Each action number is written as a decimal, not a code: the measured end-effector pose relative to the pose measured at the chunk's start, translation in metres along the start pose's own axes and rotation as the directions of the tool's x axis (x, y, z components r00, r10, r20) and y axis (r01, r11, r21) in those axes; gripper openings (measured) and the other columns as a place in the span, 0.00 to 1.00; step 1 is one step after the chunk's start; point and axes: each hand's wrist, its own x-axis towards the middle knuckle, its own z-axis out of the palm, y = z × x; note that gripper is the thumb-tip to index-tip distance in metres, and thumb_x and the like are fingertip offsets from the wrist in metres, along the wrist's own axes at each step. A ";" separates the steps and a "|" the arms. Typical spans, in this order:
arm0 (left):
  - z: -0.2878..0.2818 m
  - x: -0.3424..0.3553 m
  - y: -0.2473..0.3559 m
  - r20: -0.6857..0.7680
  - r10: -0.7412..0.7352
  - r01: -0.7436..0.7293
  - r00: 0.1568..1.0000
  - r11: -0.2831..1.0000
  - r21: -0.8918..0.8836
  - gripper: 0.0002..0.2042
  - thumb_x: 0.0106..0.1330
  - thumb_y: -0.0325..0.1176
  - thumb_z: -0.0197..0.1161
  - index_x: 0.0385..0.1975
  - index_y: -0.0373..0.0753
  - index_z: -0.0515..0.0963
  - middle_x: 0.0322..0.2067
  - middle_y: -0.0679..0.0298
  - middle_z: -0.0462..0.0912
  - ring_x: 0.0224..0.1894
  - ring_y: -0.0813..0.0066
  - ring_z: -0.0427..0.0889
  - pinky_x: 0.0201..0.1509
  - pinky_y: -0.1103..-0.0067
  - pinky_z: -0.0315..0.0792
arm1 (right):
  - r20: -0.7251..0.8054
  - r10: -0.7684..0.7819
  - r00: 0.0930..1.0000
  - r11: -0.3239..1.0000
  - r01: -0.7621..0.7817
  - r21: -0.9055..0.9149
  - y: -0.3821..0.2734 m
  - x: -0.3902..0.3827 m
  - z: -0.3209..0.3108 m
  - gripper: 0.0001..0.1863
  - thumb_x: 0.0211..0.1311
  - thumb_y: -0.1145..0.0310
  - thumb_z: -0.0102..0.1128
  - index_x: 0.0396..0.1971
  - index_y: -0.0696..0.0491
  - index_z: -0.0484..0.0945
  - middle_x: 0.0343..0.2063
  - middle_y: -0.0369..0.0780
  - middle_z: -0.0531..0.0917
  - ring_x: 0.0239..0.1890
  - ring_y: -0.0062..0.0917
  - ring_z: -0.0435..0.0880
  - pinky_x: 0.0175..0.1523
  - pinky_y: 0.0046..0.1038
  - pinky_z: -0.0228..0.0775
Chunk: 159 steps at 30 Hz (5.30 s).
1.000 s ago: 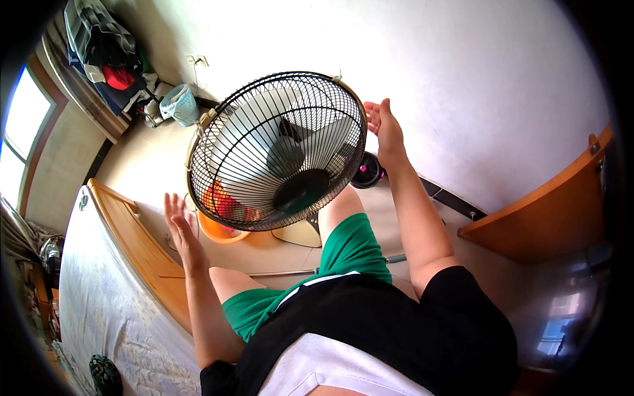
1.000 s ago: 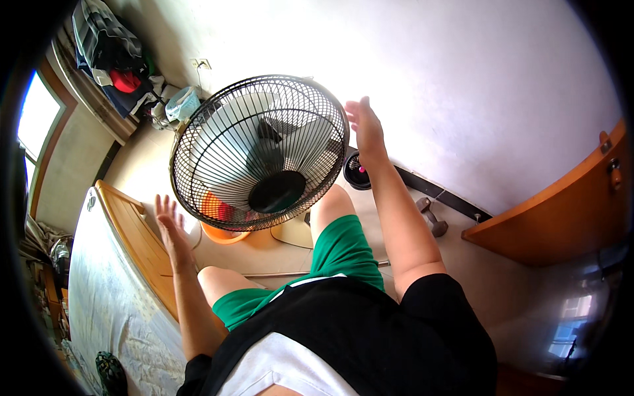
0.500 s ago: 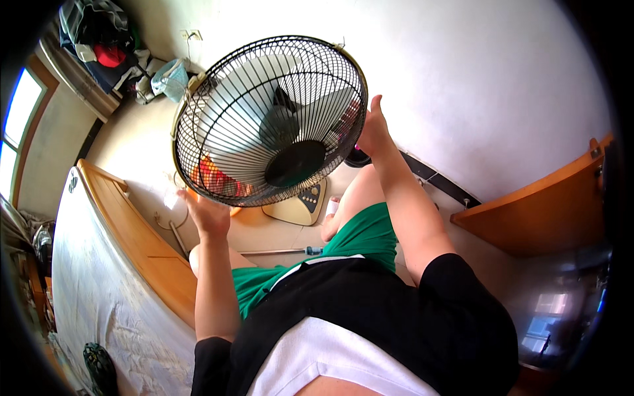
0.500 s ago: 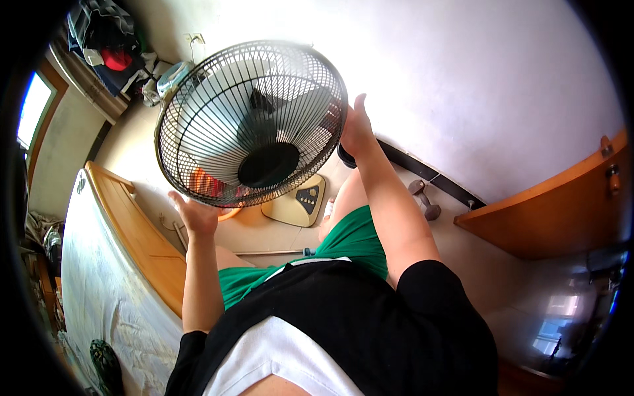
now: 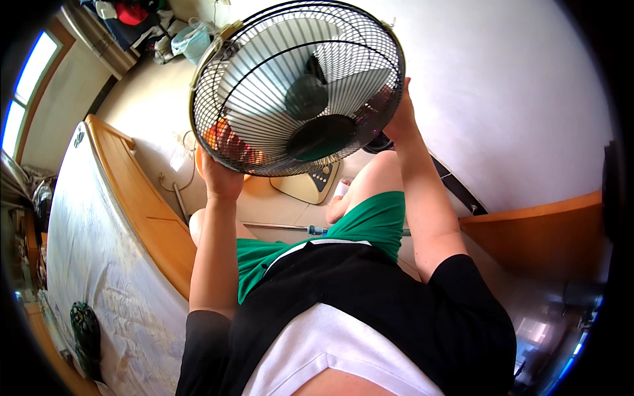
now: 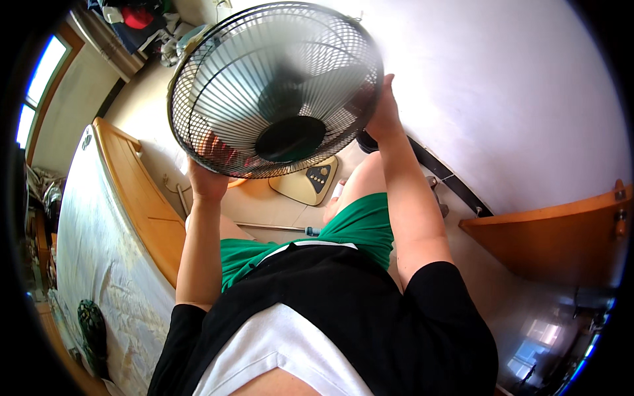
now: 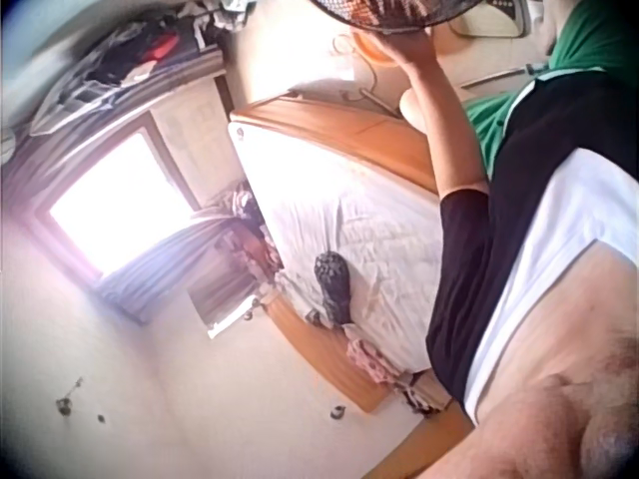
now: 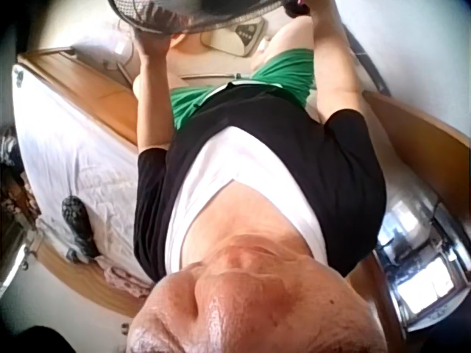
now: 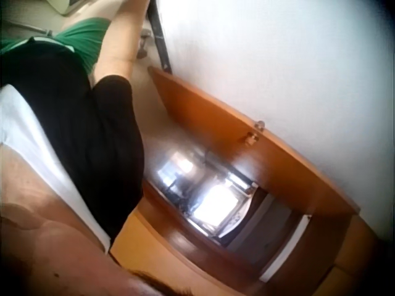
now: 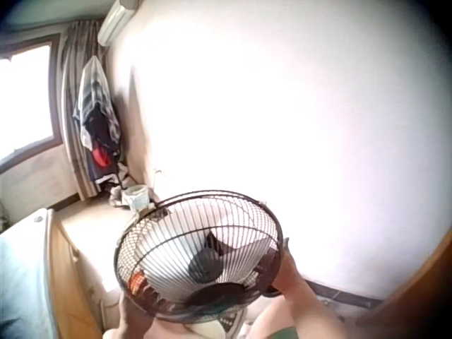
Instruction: The person is tying the metal grilles of a fan together using a piece of wire and tightening it with pliers.
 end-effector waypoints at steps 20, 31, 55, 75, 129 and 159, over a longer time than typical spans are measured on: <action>0.010 -0.009 -0.012 -0.018 0.030 -0.031 0.999 0.996 -0.085 0.31 0.75 0.60 0.35 0.60 0.41 0.70 0.56 0.64 0.75 0.57 0.65 0.73 0.64 0.66 0.66 | -0.071 -0.044 0.996 0.997 0.039 -0.066 -0.003 -0.017 0.037 0.49 0.67 0.28 0.21 0.63 0.59 0.67 0.57 0.47 0.75 0.59 0.41 0.73 0.65 0.45 0.64; 0.009 -0.045 0.005 0.049 0.166 -0.172 0.985 0.921 0.350 0.25 0.78 0.52 0.40 0.67 0.43 0.62 0.59 0.65 0.74 0.60 0.71 0.72 0.65 0.68 0.65 | 0.194 -0.145 0.970 0.928 0.201 -0.315 -0.006 -0.006 0.005 0.47 0.69 0.30 0.24 0.66 0.59 0.62 0.63 0.48 0.71 0.64 0.41 0.69 0.69 0.44 0.59; -0.034 -0.043 -0.040 0.078 0.176 -0.189 0.981 0.798 0.572 0.14 0.66 0.17 0.59 0.51 0.32 0.72 0.46 0.61 0.82 0.52 0.75 0.80 0.59 0.79 0.73 | -0.029 0.118 0.993 0.963 -0.122 -0.240 0.039 -0.057 -0.050 0.18 0.66 0.77 0.56 0.55 0.61 0.72 0.51 0.47 0.80 0.51 0.37 0.82 0.61 0.38 0.75; -0.015 -0.071 -0.049 0.123 0.112 -0.162 0.986 0.805 0.571 0.33 0.63 0.27 0.69 0.66 0.34 0.59 0.59 0.58 0.72 0.61 0.68 0.72 0.67 0.71 0.67 | -0.089 -0.014 0.996 0.982 -0.003 -0.191 0.053 -0.055 -0.044 0.20 0.66 0.75 0.52 0.58 0.60 0.70 0.51 0.46 0.80 0.52 0.37 0.81 0.58 0.38 0.76; -0.028 -0.046 -0.119 -0.110 -0.271 0.292 0.956 0.903 0.315 0.16 0.72 0.24 0.54 0.58 0.38 0.69 0.58 0.61 0.75 0.61 0.63 0.75 0.66 0.67 0.69 | -0.082 -0.078 0.994 0.920 0.040 -0.389 0.033 -0.062 -0.041 0.22 0.74 0.62 0.48 0.61 0.58 0.69 0.53 0.39 0.79 0.51 0.25 0.78 0.55 0.28 0.72; -0.016 -0.049 -0.104 -0.073 -0.309 0.296 0.948 0.780 0.551 0.17 0.71 0.27 0.56 0.59 0.35 0.68 0.55 0.59 0.77 0.57 0.62 0.78 0.60 0.68 0.74 | -0.065 -0.283 0.957 0.937 0.261 -0.230 0.067 -0.031 -0.058 0.14 0.76 0.59 0.48 0.51 0.51 0.76 0.41 0.31 0.84 0.38 0.14 0.83 0.43 0.22 0.77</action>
